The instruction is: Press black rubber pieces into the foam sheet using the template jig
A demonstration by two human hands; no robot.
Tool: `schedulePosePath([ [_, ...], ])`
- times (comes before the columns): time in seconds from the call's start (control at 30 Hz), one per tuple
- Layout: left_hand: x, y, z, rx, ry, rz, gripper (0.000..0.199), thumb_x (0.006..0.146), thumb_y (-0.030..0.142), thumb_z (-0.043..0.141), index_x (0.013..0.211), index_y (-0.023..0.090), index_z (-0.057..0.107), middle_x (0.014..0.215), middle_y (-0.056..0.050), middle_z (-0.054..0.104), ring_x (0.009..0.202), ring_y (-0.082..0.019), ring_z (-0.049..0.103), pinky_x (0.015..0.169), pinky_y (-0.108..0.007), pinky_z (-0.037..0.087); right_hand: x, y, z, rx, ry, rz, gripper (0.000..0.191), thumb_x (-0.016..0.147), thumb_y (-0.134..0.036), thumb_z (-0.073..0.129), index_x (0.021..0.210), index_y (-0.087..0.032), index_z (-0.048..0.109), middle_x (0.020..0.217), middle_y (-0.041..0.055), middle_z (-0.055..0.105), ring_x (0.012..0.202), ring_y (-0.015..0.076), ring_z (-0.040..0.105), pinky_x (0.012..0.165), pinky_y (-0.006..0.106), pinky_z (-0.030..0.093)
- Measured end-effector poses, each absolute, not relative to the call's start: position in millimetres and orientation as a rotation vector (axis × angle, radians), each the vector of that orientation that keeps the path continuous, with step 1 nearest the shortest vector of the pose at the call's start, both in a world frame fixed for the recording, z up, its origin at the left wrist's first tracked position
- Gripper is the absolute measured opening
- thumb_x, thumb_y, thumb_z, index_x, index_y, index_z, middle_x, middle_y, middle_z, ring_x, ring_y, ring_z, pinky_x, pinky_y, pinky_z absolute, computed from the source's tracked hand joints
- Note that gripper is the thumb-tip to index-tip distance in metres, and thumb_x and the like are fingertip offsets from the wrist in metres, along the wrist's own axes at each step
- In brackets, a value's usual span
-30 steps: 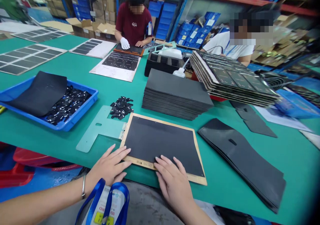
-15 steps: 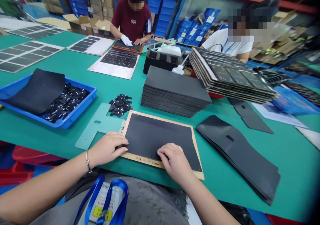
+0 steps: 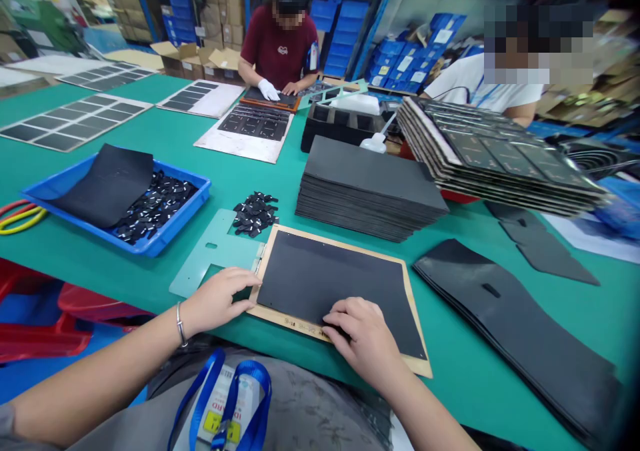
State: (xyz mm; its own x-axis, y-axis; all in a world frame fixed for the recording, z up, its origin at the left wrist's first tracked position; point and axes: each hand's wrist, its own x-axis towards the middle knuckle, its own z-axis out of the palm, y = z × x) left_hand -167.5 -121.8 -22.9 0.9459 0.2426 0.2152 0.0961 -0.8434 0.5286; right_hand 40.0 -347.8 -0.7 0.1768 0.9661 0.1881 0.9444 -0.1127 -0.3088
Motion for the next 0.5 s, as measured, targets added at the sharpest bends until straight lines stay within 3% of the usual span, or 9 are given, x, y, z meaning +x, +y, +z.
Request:
schedulePosePath([
  [0.37, -165, -139, -28, 2.429, 0.433, 0.536, 0.032, 0.078, 0.023, 0.06, 0.109, 0.019, 0.053, 0.101, -0.005, 0.063, 0.093, -0.018, 0.058, 0.083, -0.034, 0.049, 41, -343, 4, -2.11, -1.759, -0.004, 0.021, 0.09, -0.023, 0.043, 0.079, -0.019, 0.06, 0.079, 0.0034, 0.063, 0.077, 0.0154, 0.054, 0.072, 0.031, 0.037],
  [0.5, -164, -141, -30, 2.478, 0.305, 0.576, 0.015, 0.08, 0.024, 0.058, 0.094, 0.02, 0.06, 0.098, -0.004, 0.061, 0.093, -0.017, 0.056, 0.084, -0.033, 0.045, 43, -341, 11, -2.133, -1.729, -0.027, 0.021, 0.089, -0.023, 0.042, 0.079, -0.019, 0.06, 0.077, 0.0037, 0.063, 0.076, 0.0157, 0.055, 0.072, 0.031, 0.038],
])
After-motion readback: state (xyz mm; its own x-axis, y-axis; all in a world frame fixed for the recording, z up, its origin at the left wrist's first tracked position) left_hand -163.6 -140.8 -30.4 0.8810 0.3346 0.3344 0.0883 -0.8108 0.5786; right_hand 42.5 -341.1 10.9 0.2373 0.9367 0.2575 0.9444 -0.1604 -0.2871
